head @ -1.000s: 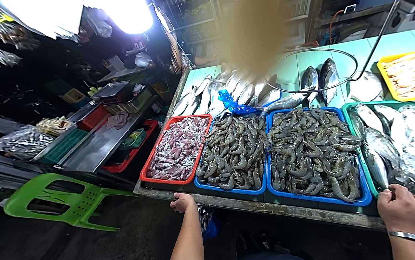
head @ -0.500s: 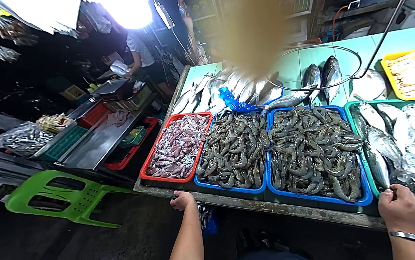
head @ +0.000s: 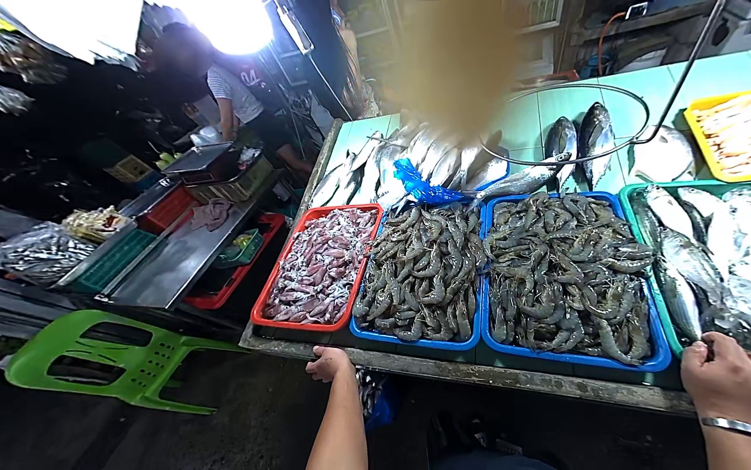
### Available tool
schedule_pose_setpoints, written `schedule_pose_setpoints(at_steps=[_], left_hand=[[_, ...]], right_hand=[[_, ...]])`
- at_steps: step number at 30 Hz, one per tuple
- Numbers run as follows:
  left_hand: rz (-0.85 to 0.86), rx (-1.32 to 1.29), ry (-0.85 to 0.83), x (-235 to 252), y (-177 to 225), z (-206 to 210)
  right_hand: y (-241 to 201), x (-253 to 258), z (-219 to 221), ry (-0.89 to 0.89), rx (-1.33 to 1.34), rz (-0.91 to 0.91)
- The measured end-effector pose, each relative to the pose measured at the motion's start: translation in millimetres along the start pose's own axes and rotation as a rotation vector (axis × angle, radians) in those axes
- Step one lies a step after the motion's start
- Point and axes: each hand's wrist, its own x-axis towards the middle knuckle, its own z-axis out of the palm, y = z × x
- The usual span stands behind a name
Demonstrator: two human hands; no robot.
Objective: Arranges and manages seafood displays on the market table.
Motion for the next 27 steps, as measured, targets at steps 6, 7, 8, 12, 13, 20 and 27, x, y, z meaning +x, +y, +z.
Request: schedule_pose_setpoints(at_steps=[6,7,8,12,13,20,27], left_hand=[[0.002,-0.004,0.001,-1.0,1.7,-1.3],[0.002,-0.004,0.004,-1.1,2.1,-1.2],[0.001,-0.004,0.002,-1.3,2.0,-1.2],[0.005,0.005,-0.002,-3.5,3.0,-3.9],[0.005,0.007,-0.004,-3.9,3.2,-4.5],[0.002,-0.001,0.012,1.3,0.0,0.5],[-0.001,-0.001,0.014,0.8,-1.3,0.2]], right_hand=[[0.6,0.0,1.2,0.004,0.002,0.002],[0.7,0.3,1.4,0.003,0.004,0.0],[1.0,0.4,1.4,0.003,0.004,-0.001],[1.1,-0.4,1.0,0.008,0.006,-0.002],[1.3,-0.5,1.2,0.01,0.002,-0.003],[1.0,0.3,1.4,0.002,-0.009,0.002],[-0.1,0.5,0.2,-0.002,-0.006,-0.004]])
